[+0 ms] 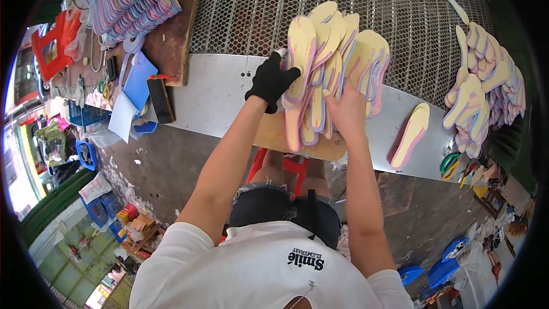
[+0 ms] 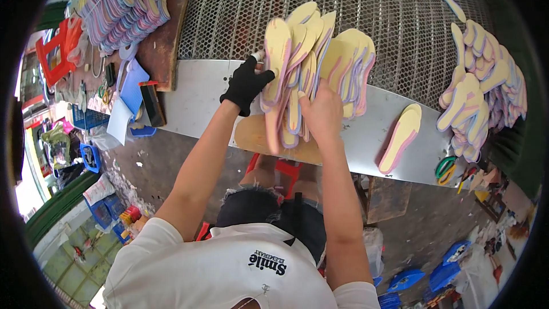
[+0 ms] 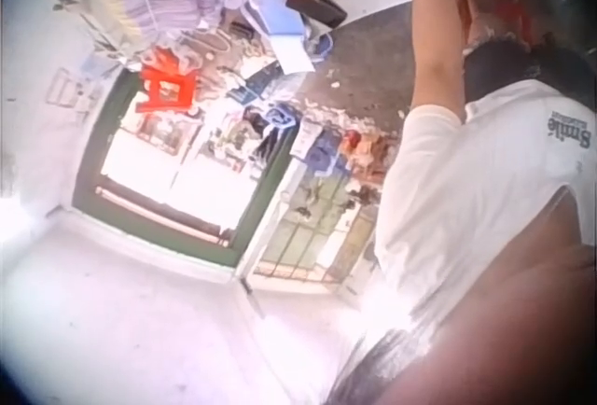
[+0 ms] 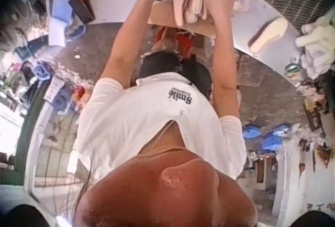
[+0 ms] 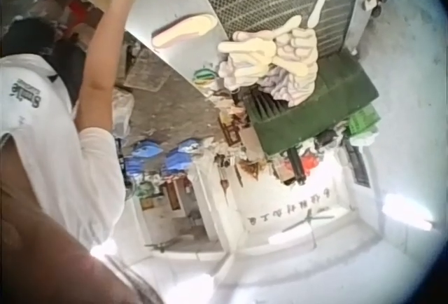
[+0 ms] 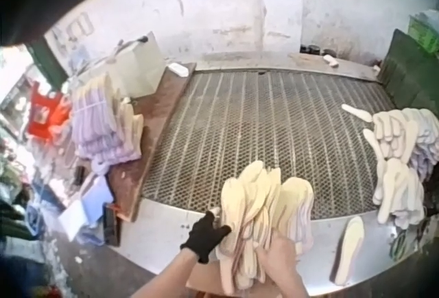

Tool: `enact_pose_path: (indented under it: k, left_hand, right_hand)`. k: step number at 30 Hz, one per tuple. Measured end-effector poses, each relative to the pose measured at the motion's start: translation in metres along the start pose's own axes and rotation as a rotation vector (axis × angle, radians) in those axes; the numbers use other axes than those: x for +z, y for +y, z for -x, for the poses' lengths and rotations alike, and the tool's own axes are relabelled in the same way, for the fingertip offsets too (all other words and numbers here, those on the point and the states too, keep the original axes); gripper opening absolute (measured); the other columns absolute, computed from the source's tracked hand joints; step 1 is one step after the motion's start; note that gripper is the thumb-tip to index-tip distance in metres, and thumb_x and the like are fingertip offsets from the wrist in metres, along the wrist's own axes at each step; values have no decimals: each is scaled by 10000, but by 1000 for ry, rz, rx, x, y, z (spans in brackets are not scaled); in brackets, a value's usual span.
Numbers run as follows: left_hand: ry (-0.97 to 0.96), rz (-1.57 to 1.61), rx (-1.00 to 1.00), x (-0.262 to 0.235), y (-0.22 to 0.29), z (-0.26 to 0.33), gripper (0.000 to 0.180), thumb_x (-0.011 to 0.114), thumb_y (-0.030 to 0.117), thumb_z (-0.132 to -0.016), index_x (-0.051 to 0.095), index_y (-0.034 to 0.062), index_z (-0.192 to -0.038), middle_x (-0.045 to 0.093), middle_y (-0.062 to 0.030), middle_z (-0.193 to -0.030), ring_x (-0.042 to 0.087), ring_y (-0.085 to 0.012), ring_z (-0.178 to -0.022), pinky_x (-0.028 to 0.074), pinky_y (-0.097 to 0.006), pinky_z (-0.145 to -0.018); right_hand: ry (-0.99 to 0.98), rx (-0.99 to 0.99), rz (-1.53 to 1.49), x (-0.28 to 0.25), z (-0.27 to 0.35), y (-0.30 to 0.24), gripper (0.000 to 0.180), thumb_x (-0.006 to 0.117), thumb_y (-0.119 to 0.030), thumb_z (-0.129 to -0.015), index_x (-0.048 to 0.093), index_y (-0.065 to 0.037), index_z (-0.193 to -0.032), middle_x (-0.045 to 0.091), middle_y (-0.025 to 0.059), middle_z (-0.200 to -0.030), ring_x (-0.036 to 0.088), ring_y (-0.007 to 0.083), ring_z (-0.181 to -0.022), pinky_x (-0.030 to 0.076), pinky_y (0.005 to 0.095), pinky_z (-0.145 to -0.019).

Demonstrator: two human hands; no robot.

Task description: The recorder is sorting and bundling colorful shoe insoles in a manufacturing environment.

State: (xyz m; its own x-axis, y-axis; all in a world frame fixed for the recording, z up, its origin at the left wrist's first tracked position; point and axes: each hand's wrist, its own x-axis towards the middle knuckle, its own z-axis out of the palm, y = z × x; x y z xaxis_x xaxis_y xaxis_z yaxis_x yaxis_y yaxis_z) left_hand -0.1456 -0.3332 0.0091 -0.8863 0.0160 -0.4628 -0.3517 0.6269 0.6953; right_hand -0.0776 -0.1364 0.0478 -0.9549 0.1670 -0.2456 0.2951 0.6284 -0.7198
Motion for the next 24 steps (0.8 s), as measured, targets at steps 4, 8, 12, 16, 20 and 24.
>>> enact_pose_path:
  k: [4,8,12,16,20,24]
  left_hand:
    - [-154,79,61,-4,-31,1,812,772,431,-678,483,68,-1345,626,-145,-1049,629,-296,-981,505,-394,-858]
    - [130,-32,354,12,-19,14,762,821,329,-680,503,114,-1338,553,-160,-1192,607,-322,-1025,515,-418,-846]
    - [149,-112,122,17,7,22,880,850,376,-583,464,40,-1298,513,-241,-1178,563,-430,-1061,491,-488,-882]
    - [147,-39,128,12,-6,30,846,837,292,-602,451,42,-1312,508,-220,-1195,551,-406,-1088,479,-471,-907]
    - [168,84,424,13,-25,26,697,799,231,-632,535,41,-1249,529,-184,-1224,563,-353,-1096,494,-422,-901]
    - [-19,419,184,2,-41,13,627,752,305,-703,548,37,-1231,645,-186,-1107,638,-339,-1002,512,-414,-865]
  right_hand:
    - [-32,-55,-68,1,-1,3,427,715,-245,-768,594,54,-1046,662,266,-831,633,459,-808,499,504,-743]
    - [236,-95,311,8,2,8,534,739,-165,-717,547,41,-1171,581,240,-1105,565,405,-1020,467,443,-882]
    - [309,-121,351,17,3,7,570,723,-136,-718,512,37,-1219,511,211,-1211,501,388,-1113,430,440,-926]
    - [607,-233,446,23,5,-25,486,721,-138,-716,563,25,-1145,584,190,-1099,564,362,-1014,460,433,-874]
    - [130,146,58,41,-18,-52,291,728,-148,-718,631,-16,-959,639,168,-853,626,344,-789,493,430,-749]
    - [124,81,167,63,-18,-52,169,688,-119,-754,653,-10,-878,653,151,-802,641,239,-674,491,367,-614]
